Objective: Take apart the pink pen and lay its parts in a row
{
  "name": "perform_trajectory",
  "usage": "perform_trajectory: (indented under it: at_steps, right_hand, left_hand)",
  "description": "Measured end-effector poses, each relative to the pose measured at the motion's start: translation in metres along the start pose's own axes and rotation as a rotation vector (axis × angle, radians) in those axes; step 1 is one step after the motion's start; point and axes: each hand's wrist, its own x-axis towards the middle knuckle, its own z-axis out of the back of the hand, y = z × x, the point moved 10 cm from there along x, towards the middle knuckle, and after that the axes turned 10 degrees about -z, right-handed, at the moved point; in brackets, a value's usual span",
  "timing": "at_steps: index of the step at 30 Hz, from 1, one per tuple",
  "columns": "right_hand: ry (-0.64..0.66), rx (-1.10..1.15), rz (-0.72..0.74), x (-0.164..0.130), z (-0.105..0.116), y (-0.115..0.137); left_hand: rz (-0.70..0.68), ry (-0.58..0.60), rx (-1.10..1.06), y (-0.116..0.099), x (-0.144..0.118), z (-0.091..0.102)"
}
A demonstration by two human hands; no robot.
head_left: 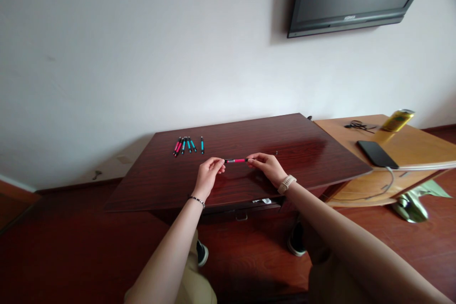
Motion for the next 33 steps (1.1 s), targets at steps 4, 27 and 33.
perform_trajectory:
  at_steps: [4,27,33]
  right_hand:
    - [-0.010,0.008,-0.005,0.0007,0.0012,-0.0021]
    - [0.002,0.015,-0.001,0.0021,-0.0004,-0.0030]
    - [0.013,0.011,-0.001,0.0002,-0.0028,0.0004]
  left_hand:
    - [-0.034,0.008,-0.001,-0.0029,0.0009,-0.0006]
    - [-0.043,0.039,0.051,-0.0039,0.0001,-0.0030]
    - [-0.010,0.019,0.057,-0.0012,-0.0001,-0.0026]
